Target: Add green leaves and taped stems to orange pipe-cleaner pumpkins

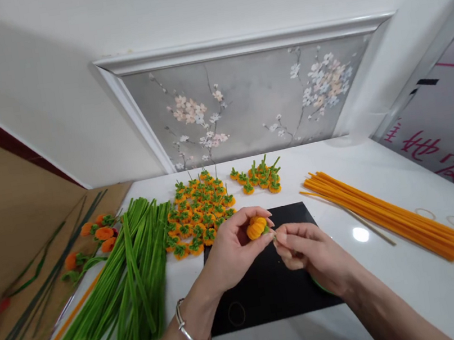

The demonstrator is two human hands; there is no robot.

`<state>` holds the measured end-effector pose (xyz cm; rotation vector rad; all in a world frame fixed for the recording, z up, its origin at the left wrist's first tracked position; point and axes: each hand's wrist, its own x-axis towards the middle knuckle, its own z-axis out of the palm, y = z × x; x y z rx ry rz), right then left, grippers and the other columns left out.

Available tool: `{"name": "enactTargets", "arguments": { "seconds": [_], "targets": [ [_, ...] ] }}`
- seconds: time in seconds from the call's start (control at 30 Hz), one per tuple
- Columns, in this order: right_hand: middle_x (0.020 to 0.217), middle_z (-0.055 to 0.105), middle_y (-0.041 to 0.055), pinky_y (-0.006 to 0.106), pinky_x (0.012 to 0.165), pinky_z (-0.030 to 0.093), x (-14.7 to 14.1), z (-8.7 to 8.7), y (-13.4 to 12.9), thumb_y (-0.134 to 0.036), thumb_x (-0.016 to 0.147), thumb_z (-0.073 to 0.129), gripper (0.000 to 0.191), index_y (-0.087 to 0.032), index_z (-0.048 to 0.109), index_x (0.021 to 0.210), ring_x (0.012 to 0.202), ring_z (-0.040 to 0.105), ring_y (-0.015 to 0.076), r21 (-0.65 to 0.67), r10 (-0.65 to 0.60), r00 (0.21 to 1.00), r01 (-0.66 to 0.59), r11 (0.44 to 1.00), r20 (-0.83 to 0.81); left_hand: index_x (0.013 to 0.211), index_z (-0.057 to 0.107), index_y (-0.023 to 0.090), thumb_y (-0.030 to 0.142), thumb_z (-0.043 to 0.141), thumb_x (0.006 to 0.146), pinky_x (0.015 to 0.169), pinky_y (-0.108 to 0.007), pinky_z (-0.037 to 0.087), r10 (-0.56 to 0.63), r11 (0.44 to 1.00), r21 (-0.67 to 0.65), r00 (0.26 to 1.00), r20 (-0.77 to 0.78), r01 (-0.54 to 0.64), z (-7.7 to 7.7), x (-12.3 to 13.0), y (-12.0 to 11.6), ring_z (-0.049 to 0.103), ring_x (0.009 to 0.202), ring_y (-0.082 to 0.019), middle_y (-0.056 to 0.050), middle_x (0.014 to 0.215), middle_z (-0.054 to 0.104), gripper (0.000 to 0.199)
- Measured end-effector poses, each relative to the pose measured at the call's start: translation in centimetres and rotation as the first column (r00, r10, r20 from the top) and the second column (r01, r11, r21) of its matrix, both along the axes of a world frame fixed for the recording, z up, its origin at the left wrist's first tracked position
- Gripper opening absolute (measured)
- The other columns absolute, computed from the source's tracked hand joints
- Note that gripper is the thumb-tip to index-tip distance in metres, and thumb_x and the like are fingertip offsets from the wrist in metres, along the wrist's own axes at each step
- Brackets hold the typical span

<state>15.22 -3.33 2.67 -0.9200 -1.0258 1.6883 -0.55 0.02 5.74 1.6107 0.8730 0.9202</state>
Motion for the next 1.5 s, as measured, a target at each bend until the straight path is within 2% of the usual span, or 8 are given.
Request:
{"name": "enactTargets", "arguments": {
  "seconds": [0.1,0.2,0.37,0.5,0.73,0.9,1.33,1.5],
  "targets": [
    [0.059,0.045,-0.0037,0.019,0.044,0.030,0.2,-0.1,0.2,-0.041,0.082,0.059,0.030,-0.015,0.051,0.069,0.046,0.036,0.0053,-0.111,0.031,0.991,-0.045,0.993,-0.129,0.098,0.058,0.018,0.017,0.064,0.078,0.077,-0.024,0.045,0.008,0.998,-0.060,0.999,0.052,-0.005,0.0,0.0,0.1,0.056,0.084,-0.012,-0.001,0.089,0.059,0.021],
    [0.072,0.058,0.0027,0.024,0.057,0.043,0.5,-0.3,0.1,-0.044,0.089,0.047,0.031,-0.016,0.059,0.083,0.060,0.053,0.0112,0.144,-0.168,0.967,0.142,0.979,0.194,0.099,0.058,0.019,0.017,0.065,0.077,0.080,-0.024,0.045,0.069,0.992,-0.108,0.992,0.104,-0.057,-0.1,0.0,0.3,0.057,0.085,-0.012,-0.001,0.090,0.061,0.024],
    [0.081,0.063,0.0039,0.027,0.067,0.046,0.6,-0.7,-0.2,-0.029,0.086,0.057,0.015,-0.018,0.060,0.096,0.071,0.058,0.0155,0.674,-0.539,0.674,0.081,0.735,0.506,0.102,0.058,0.019,0.018,0.065,0.078,0.083,-0.025,0.045,0.116,0.989,-0.107,0.988,0.098,-0.105,-0.5,-0.2,0.4,0.057,0.087,-0.012,-0.001,0.092,0.061,0.025],
    [0.080,0.063,0.0056,0.028,0.066,0.043,0.3,-0.9,-0.4,-0.020,0.088,0.050,0.013,-0.018,0.063,0.091,0.070,0.056,0.0158,0.781,-0.621,0.587,-0.031,0.624,0.519,0.101,0.058,0.019,0.017,0.065,0.077,0.083,-0.024,0.045,0.097,0.991,-0.095,0.993,0.073,-0.090,-0.5,0.0,0.3,0.057,0.087,-0.012,0.000,0.092,0.061,0.025],
    [0.055,0.046,-0.0017,0.024,0.049,0.026,0.4,-0.2,-0.2,-0.027,0.084,0.056,0.020,-0.015,0.058,0.068,0.050,0.039,0.0089,0.152,-0.045,0.972,0.010,0.988,0.232,0.098,0.058,0.019,0.015,0.065,0.077,0.074,-0.022,0.045,-0.018,0.994,-0.110,0.999,0.033,0.022,0.2,-0.3,0.2,0.056,0.081,-0.011,0.000,0.088,0.059,0.023],
    [0.050,0.036,-0.0068,0.022,0.044,0.014,0.3,-0.5,0.1,-0.027,0.076,0.066,0.019,-0.012,0.059,0.067,0.042,0.022,0.0027,-0.203,0.117,0.921,-0.203,0.958,-0.371,0.102,0.058,0.020,0.013,0.065,0.077,0.079,-0.022,0.045,-0.068,0.981,-0.172,0.992,0.107,0.086,0.3,-0.7,0.2,0.056,0.086,-0.011,-0.001,0.090,0.060,0.026],
    [0.063,0.057,0.0011,0.022,0.052,0.039,0.4,0.2,-0.1,-0.052,0.087,0.049,0.041,-0.014,0.061,0.081,0.053,0.051,0.0097,0.010,-0.091,0.995,0.090,0.996,0.039,0.116,0.055,0.023,0.013,0.069,0.074,0.080,-0.022,0.044,0.065,0.973,-0.230,0.963,0.263,-0.003,-0.7,0.1,0.2,0.055,0.083,-0.010,0.000,0.091,0.058,0.046],
    [0.075,0.065,0.0045,0.026,0.058,0.046,0.6,0.3,-0.5,-0.044,0.088,0.051,0.030,-0.017,0.061,0.094,0.065,0.061,0.0157,0.378,-0.297,0.834,0.116,0.918,0.466,0.117,0.055,0.022,0.015,0.068,0.075,0.082,-0.022,0.043,0.147,0.979,-0.169,0.971,0.190,-0.116,-0.5,0.0,0.4,0.055,0.084,-0.010,0.000,0.089,0.059,0.044]
  ]
}}
